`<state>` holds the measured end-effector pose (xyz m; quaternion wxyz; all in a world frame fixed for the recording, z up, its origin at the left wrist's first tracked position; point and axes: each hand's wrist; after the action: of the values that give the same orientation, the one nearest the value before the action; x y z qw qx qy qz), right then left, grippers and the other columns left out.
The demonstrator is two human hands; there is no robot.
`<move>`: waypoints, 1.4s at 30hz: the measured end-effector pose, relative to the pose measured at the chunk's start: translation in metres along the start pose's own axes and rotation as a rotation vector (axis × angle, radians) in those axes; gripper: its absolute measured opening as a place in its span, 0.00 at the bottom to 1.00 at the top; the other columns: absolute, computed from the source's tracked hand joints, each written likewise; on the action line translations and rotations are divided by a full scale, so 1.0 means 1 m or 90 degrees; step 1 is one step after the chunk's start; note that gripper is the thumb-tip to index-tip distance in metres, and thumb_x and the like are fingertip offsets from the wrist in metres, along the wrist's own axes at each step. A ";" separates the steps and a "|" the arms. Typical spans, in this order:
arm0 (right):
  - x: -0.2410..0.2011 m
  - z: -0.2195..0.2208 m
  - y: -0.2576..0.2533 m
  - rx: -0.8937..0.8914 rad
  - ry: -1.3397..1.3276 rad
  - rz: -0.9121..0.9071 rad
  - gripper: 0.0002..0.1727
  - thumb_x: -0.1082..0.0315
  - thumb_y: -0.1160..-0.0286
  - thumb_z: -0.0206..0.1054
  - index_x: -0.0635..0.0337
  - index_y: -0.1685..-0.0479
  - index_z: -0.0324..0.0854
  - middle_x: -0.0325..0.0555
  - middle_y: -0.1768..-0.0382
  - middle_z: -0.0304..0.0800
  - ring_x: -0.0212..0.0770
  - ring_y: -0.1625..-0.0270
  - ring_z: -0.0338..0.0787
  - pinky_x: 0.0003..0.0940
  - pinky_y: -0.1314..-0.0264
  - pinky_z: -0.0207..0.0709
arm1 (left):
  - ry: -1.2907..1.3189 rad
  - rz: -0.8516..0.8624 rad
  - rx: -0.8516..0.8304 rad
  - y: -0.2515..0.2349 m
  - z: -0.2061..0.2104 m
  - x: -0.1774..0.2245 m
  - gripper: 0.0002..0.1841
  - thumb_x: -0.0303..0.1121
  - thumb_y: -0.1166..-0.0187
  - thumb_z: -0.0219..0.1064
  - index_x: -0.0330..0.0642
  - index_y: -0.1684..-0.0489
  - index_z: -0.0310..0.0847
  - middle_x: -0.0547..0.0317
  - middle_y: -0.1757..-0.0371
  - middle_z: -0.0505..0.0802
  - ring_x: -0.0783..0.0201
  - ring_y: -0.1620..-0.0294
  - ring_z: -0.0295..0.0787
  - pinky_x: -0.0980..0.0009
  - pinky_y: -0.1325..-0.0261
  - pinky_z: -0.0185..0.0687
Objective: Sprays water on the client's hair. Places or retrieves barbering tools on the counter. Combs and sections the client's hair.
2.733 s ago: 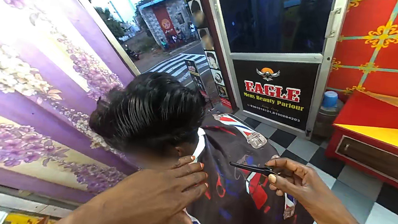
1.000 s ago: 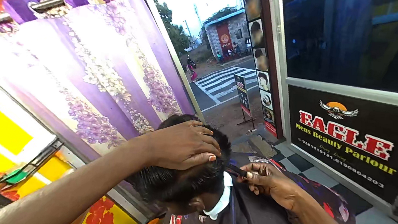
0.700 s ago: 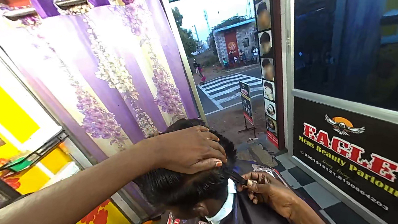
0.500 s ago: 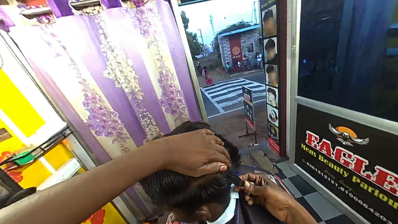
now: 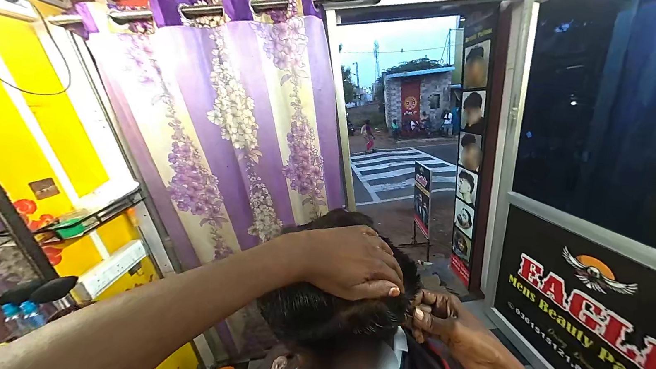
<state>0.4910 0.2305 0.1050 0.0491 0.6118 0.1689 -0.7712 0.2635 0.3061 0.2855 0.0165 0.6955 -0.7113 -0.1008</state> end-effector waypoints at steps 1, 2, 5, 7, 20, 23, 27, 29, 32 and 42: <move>-0.001 -0.001 0.000 -0.001 0.005 -0.003 0.08 0.64 0.27 0.72 0.53 0.54 0.87 0.35 0.64 0.94 0.31 0.64 0.92 0.29 0.54 0.88 | 0.003 0.002 0.004 0.000 0.000 -0.001 0.27 0.47 0.05 0.38 0.50 0.31 0.86 0.63 0.28 0.89 0.58 0.19 0.75 0.47 0.13 0.57; -0.002 -0.002 -0.001 -0.003 0.011 -0.006 0.08 0.64 0.27 0.72 0.53 0.54 0.87 0.35 0.64 0.94 0.31 0.64 0.92 0.29 0.54 0.88 | 0.010 0.003 0.009 0.001 0.000 -0.001 0.27 0.47 0.05 0.38 0.49 0.32 0.86 0.63 0.27 0.88 0.58 0.18 0.75 0.48 0.12 0.57; -0.008 -0.001 -0.001 -0.005 0.030 -0.008 0.06 0.65 0.27 0.71 0.52 0.55 0.87 0.35 0.65 0.94 0.31 0.64 0.93 0.30 0.53 0.88 | 0.038 0.000 0.025 0.002 0.001 -0.003 0.28 0.47 0.04 0.38 0.47 0.32 0.86 0.61 0.26 0.87 0.59 0.17 0.74 0.49 0.11 0.56; -0.010 -0.001 -0.002 -0.007 0.039 -0.008 0.06 0.64 0.27 0.71 0.51 0.55 0.87 0.34 0.65 0.94 0.31 0.64 0.93 0.30 0.53 0.89 | 0.058 -0.002 0.029 0.004 0.000 -0.004 0.28 0.46 0.04 0.38 0.45 0.32 0.86 0.61 0.26 0.87 0.59 0.17 0.74 0.50 0.11 0.55; -0.032 0.007 -0.003 0.014 0.106 -0.007 0.07 0.69 0.28 0.69 0.55 0.54 0.87 0.34 0.67 0.95 0.31 0.66 0.94 0.28 0.56 0.89 | 0.111 -0.103 0.006 0.003 -0.006 -0.006 0.26 0.49 0.06 0.41 0.53 0.28 0.85 0.62 0.18 0.81 0.55 0.10 0.62 0.33 0.10 0.38; -0.043 0.010 -0.003 0.019 0.149 0.003 0.07 0.69 0.28 0.69 0.56 0.53 0.86 0.34 0.66 0.94 0.31 0.65 0.93 0.29 0.55 0.89 | 0.148 -0.097 0.015 0.003 -0.006 -0.009 0.25 0.47 0.06 0.42 0.51 0.31 0.87 0.60 0.21 0.83 0.57 0.14 0.69 0.37 0.12 0.46; -0.057 0.012 -0.007 0.011 0.187 0.013 0.08 0.69 0.28 0.69 0.57 0.53 0.87 0.34 0.66 0.94 0.30 0.66 0.92 0.28 0.56 0.88 | 0.174 -0.075 0.023 0.002 -0.004 -0.017 0.25 0.45 0.06 0.43 0.49 0.33 0.87 0.60 0.24 0.86 0.60 0.19 0.75 0.42 0.15 0.55; -0.065 0.016 -0.009 0.010 0.206 0.022 0.08 0.70 0.27 0.68 0.57 0.53 0.87 0.34 0.66 0.94 0.30 0.66 0.92 0.28 0.56 0.88 | 0.179 -0.071 0.024 0.001 -0.004 -0.019 0.24 0.45 0.06 0.44 0.48 0.34 0.88 0.59 0.27 0.87 0.60 0.21 0.78 0.45 0.16 0.60; -0.071 0.020 -0.012 0.005 0.233 0.031 0.07 0.70 0.27 0.68 0.57 0.54 0.86 0.33 0.67 0.94 0.29 0.66 0.92 0.28 0.56 0.88 | 0.185 -0.076 0.019 0.000 -0.004 -0.020 0.24 0.44 0.05 0.44 0.46 0.34 0.88 0.57 0.28 0.88 0.59 0.23 0.80 0.46 0.17 0.63; -0.074 0.029 -0.016 0.018 0.226 0.061 0.06 0.70 0.24 0.67 0.59 0.54 0.86 0.35 0.66 0.93 0.30 0.66 0.92 0.27 0.56 0.88 | 0.195 -0.102 0.015 0.003 -0.002 -0.019 0.24 0.44 0.05 0.45 0.45 0.34 0.87 0.56 0.27 0.88 0.59 0.23 0.80 0.48 0.16 0.64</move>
<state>0.4779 0.2262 0.1848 0.0468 0.7464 0.1343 -0.6502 0.2614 0.3248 0.2902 0.1080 0.7574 -0.6438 0.0138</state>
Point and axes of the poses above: each hand's wrist, its own y-axis away from the middle knuckle, its own z-axis out of the palm, x = y × z
